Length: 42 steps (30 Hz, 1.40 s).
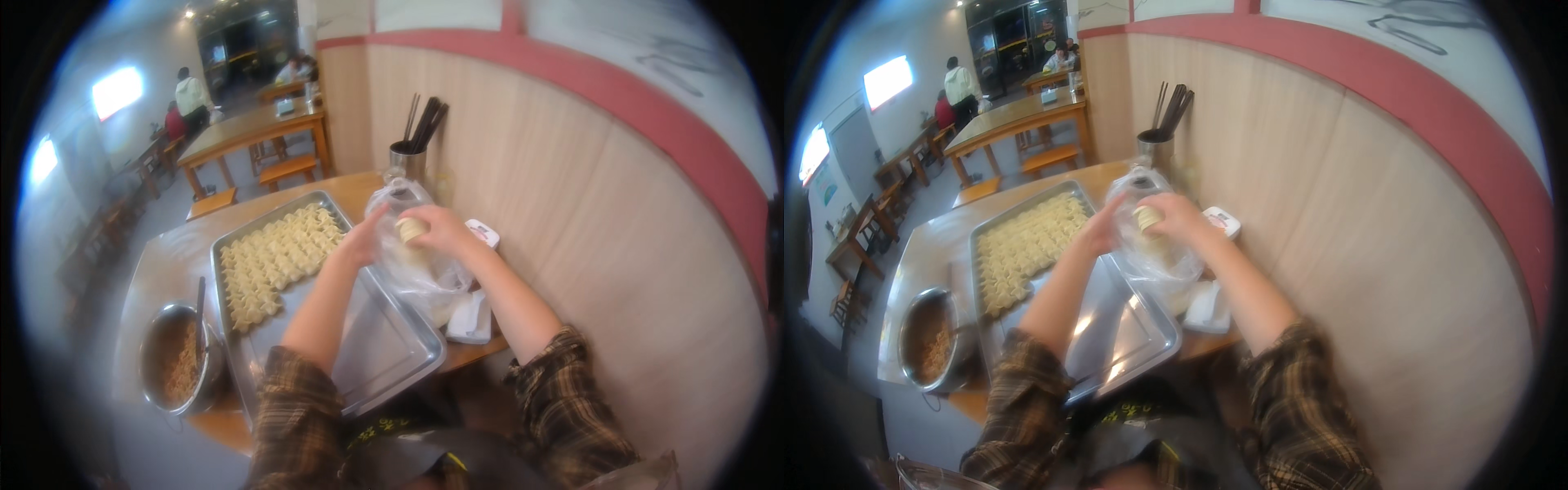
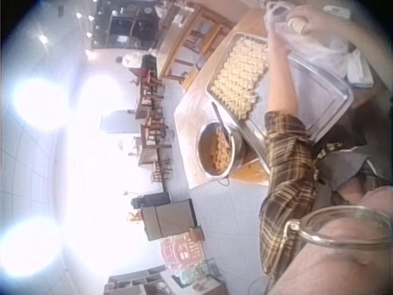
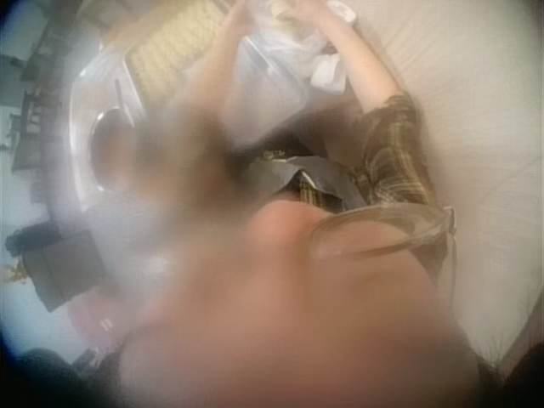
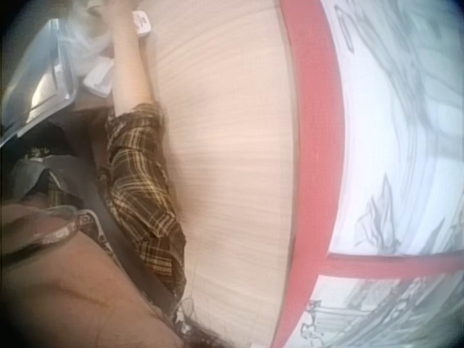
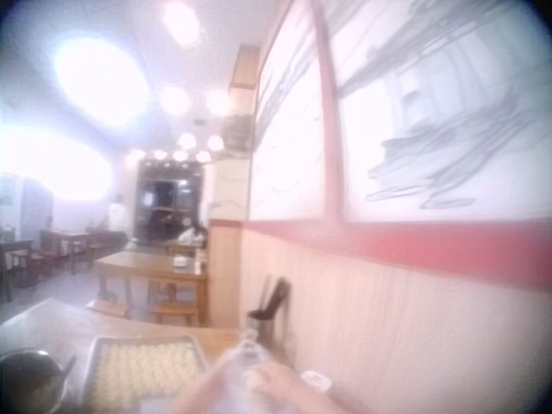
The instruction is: The person repeatedly places filling into round dough wrappers using chopsticks, folds and seals each dumpling by hand, and places the finished dumplings on a metal tray. The process continues with multiple dumplings being assembled one at a time.
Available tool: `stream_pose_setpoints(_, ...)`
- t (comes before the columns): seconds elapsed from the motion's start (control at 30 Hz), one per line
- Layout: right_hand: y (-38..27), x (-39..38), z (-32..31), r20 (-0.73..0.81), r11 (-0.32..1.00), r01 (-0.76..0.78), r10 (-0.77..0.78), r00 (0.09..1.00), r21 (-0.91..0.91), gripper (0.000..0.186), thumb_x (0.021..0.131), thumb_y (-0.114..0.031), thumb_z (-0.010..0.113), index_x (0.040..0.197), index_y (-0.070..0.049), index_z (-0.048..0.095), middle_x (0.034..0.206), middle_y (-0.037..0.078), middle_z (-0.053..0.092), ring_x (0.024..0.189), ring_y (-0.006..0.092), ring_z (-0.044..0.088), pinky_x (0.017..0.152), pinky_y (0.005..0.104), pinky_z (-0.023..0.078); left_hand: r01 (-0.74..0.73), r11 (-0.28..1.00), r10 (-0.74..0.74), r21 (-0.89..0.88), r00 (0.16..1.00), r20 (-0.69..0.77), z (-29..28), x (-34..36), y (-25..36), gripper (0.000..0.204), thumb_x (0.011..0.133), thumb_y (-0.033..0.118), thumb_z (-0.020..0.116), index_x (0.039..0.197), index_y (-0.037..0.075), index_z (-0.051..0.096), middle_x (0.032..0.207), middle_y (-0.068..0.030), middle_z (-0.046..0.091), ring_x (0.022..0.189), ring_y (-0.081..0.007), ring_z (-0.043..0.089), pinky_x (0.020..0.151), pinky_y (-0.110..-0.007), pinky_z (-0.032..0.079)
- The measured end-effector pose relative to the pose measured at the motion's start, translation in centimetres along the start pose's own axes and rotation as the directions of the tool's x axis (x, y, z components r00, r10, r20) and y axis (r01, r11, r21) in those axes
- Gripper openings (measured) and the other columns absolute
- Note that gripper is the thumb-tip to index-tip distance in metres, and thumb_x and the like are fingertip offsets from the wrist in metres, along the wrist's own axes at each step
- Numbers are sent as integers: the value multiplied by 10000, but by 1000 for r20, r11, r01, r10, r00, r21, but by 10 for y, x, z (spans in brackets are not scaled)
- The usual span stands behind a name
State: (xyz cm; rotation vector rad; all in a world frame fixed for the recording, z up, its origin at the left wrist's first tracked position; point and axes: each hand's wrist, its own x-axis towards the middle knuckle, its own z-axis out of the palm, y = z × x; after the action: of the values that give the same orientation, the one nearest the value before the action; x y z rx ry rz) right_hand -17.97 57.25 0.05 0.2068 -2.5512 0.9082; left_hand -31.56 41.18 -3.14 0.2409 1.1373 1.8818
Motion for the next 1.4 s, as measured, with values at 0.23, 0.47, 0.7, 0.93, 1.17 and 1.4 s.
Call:
stream_pose_setpoints(0.23, -17, 2, -5, 41, 987, -51, 45, 998, 152, 484, 701, -90, 759, 1178, -95, 677, 1172, 97, 662, 1100, 248, 609, 955, 351, 478, -136, 988, 126, 74, 984, 129, -23, 12, -7, 319, 931, 149, 637, 1205, -9, 595, 1154, -130, 643, 1043, -258, 649, 855, -427, 565)
stream_pose_setpoints(0.47, -17, -6, 17, -71, 999, 47, -47, 996, 1, 489, 690, -71, 767, 1169, -89, 672, 1171, 109, 662, 1098, 251, 619, 968, 344, 480, -183, 983, 178, -14, 970, -166, -38, 38, -33, 322, 932, 50, 562, 1240, -41, 566, 1143, -174, 636, 1008, -280, 662, 828, -421, 582)
stream_pose_setpoints(0.7, -16, -10, 21, -193, 953, -116, 174, 966, 279, 445, 761, -89, 773, 1189, -66, 654, 1186, 105, 669, 1087, 239, 638, 936, 348, 507, -184, 980, 153, -77, 941, -302, -44, 59, -39, 338, 937, 12, 515, 1269, -47, 542, 1155, -188, 626, 1020, -287, 658, 824, -421, 585)
stream_pose_setpoints(0.93, 7, 10, 14, -82, 189, -4, 447, 891, 982, 406, 917, -186, 697, 1237, 24, 561, 1175, 139, 643, 1075, 264, 629, 929, 404, 547, -321, 927, 338, 194, 939, -62, -84, 75, -35, 308, 871, 45, 540, 1160, -43, 602, 1044, -162, 659, 914, -266, 656, 816, -400, 548)
stream_pose_setpoints(1.17, -41, -1, -36, 27, -300, 168, 552, 834, 939, 382, 985, -271, 601, 1201, 30, 509, 1178, 183, 570, 1110, 342, 582, 975, 456, 556, -274, -3, 501, 962, 832, 238, 14, 21, -51, 344, 919, 263, 531, 1139, 26, 647, 1055, -189, 689, 1065, -392, 637, 935, -484, 485)
stream_pose_setpoints(1.4, -90, -9, -26, 103, -503, 86, 337, 936, 860, 385, 980, -293, 607, 1189, 20, 526, 1158, 185, 580, 1095, 335, 586, 973, 449, 555, -409, -485, 238, 773, 789, 567, 47, -38, -96, 476, 888, 355, 518, 1155, -21, 633, 1193, -156, 651, 1290, -306, 492, 1128, -564, 275)
